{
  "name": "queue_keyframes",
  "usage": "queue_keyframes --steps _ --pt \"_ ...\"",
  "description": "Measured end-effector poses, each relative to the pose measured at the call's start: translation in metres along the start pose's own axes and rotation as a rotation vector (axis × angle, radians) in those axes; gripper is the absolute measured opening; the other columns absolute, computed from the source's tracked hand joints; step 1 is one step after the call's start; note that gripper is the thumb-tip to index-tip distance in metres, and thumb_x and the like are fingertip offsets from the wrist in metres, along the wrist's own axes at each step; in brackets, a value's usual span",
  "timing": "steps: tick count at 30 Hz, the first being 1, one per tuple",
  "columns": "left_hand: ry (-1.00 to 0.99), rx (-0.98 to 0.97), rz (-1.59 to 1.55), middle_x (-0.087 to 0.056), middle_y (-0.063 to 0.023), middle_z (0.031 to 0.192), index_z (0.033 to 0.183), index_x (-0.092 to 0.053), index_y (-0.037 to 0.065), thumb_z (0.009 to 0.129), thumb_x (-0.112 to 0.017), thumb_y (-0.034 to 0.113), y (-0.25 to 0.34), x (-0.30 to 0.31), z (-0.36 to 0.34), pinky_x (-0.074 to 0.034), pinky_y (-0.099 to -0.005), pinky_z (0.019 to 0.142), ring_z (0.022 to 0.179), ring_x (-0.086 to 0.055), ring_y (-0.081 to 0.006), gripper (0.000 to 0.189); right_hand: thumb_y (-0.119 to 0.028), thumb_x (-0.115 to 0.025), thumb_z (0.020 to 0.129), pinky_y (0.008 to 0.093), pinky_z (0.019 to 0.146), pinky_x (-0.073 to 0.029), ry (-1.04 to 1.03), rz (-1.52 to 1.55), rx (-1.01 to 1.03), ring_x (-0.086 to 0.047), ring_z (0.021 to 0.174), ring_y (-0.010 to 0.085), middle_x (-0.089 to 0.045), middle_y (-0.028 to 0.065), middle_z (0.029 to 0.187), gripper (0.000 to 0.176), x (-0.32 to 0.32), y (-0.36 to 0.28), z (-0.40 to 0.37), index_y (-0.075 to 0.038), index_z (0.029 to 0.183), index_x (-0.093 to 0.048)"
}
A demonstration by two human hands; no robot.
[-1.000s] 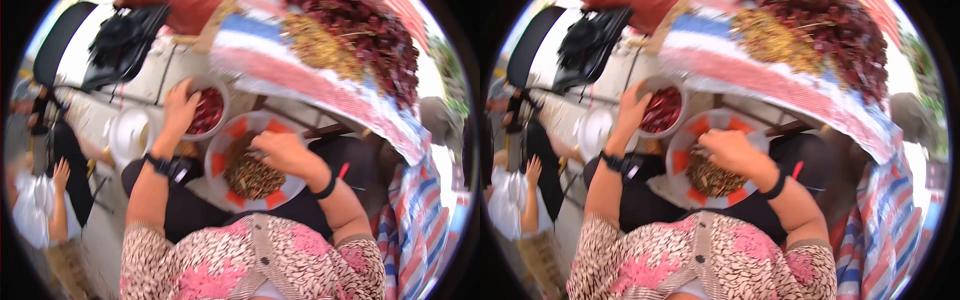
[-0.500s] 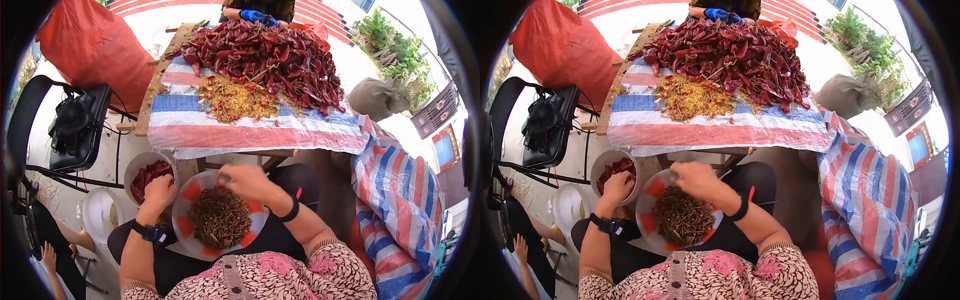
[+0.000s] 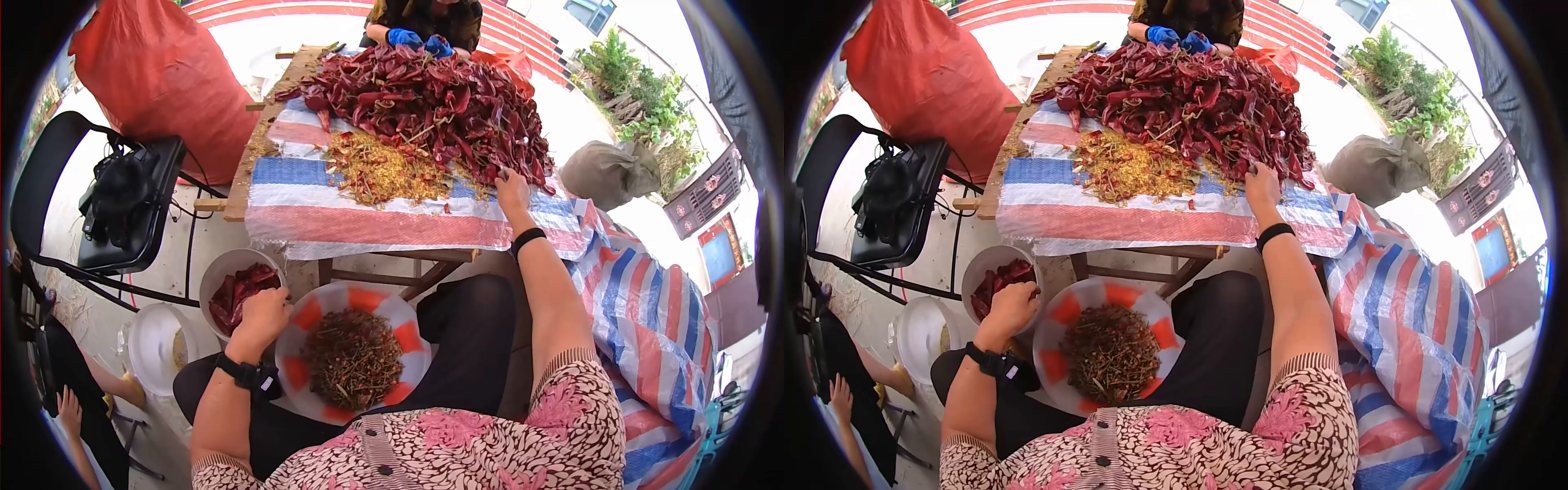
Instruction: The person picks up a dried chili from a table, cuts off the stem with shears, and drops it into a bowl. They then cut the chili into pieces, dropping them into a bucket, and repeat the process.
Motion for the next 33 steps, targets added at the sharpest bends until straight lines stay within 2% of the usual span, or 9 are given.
queue_keyframes --steps 2,6,11,15,18,22,30,31,33 --pt "0.005 -0.006 -0.006 -0.066 -0.0175 0.09 0.095 -0.063 0.006 0.08 -0.059 0.021 0.003 0.004 -0.001 -0.05 -0.0469 0.074 0.088 -0.062 -0.0366 0.022 -0.029 -0.065 0.082 0.0436 0.082 -0.048 0.124 0.097 0.019 -0.063 0.095 0.0349 -0.067 0.0177 0.097 0.026 0.003 0.005 -0.005 -0.007 0.097 -0.067" --pt "-0.022 -0.002 -0.02 -0.066 -0.0184 0.091 0.095 -0.064 0.005 0.08 -0.059 0.022 0.003 0.004 -0.002 -0.05 -0.0472 0.075 0.088 -0.062 -0.0371 0.023 -0.027 -0.063 0.083 0.0447 0.08 -0.048 0.238 0.002 0.129 -0.062 0.092 0.0364 -0.065 0.0165 0.096 0.022 0.009 0.001 -0.014 -0.009 0.095 -0.066" --pt "0.007 -0.012 -0.011 -0.066 -0.0186 0.09 0.093 -0.064 0.005 0.079 -0.059 0.02 0.005 0.01 -0.004 -0.05 -0.0467 0.075 0.087 -0.063 -0.0369 0.022 -0.026 -0.061 0.084 0.0446 0.079 -0.047 0.241 0.154 0.068 -0.062 0.09 0.0362 -0.065 0.0181 0.096 0.023 0.022 0.008 -0.009 -0.006 0.094 -0.066" --pt "0.034 -0.045 -0.035 -0.066 -0.018 0.087 0.092 -0.065 0.005 0.079 -0.059 0.019 0.005 0.01 -0.008 -0.051 -0.047 0.074 0.085 -0.064 -0.0366 0.021 -0.025 -0.061 0.084 0.0438 0.081 -0.048 0.163 0.078 0.134 -0.062 0.091 0.0357 -0.065 0.0193 0.097 0.025 0.017 0.005 -0.004 -0.006 0.098 -0.066" --pt "-0.064 -0.008 -0.014 -0.066 -0.0194 0.089 0.096 -0.064 0.004 0.079 -0.058 0.021 0.002 0.006 -0.008 -0.05 -0.0473 0.076 0.087 -0.063 -0.0383 0.025 -0.025 -0.062 0.083 0.0436 0.084 -0.048 0.166 0.034 0.129 -0.062 0.094 0.0364 -0.065 0.019 0.101 0.028 0.009 -0.002 -0.004 -0.005 0.103 -0.064" --pt "-0.071 -0.047 -0.023 -0.066 -0.0191 0.085 0.095 -0.065 0.004 0.077 -0.059 0.021 -0.001 0.004 -0.011 -0.051 -0.048 0.074 0.084 -0.063 -0.0384 0.025 -0.023 -0.058 0.083 0.0505 0.086 -0.047 0.082 -0.078 -0.016 -0.059 0.103 0.038 -0.058 0.0169 0.114 0.026 0.003 -0.002 -0.001 -0.009 0.104 -0.054" --pt "-0.049 -0.046 -0.019 -0.066 -0.019 0.085 0.093 -0.065 0.004 0.077 -0.06 0.02 0.006 0.01 -0.011 -0.051 -0.0482 0.074 0.083 -0.064 -0.0381 0.023 -0.021 -0.061 0.083 0.0447 0.078 -0.048 0.255 0.059 0.15 -0.061 0.095 0.0352 -0.061 0.0136 0.102 0.019 0.042 -0.029 -0.014 -0.01 0.097 -0.057" --pt "-0.071 -0.031 -0.017 -0.066 -0.0192 0.087 0.094 -0.065 0.004 0.078 -0.06 0.019 0.008 0.011 -0.01 -0.051 -0.0478 0.075 0.085 -0.063 -0.0381 0.023 -0.023 -0.063 0.082 0.0433 0.076 -0.047 0.336 0.151 0.171 -0.062 0.089 0.0335 -0.063 0.0113 0.093 0.02 0.049 -0.031 -0.014 -0.009 0.096 -0.058" --pt "-0.04 -0.046 -0.087 -0.066 -0.0205 0.089 0.098 -0.065 0.004 0.079 -0.06 0.019 0.015 0.018 -0.009 -0.051 -0.0464 0.076 0.087 -0.063 -0.0381 0.025 -0.022 -0.065 0.081 0.0424 0.076 -0.047 0.146 0.129 0.129 -0.063 0.086 0.0309 -0.063 0.0109 0.085 0.023 0.04 -0.026 -0.001 -0.007 0.096 -0.058"
Point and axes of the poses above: each hand's wrist, its own z-axis towards the middle knuckle, its own x-axis out of the back of the hand, y = z × x, the point moved 7 cm from there along z, towards the middle knuckle
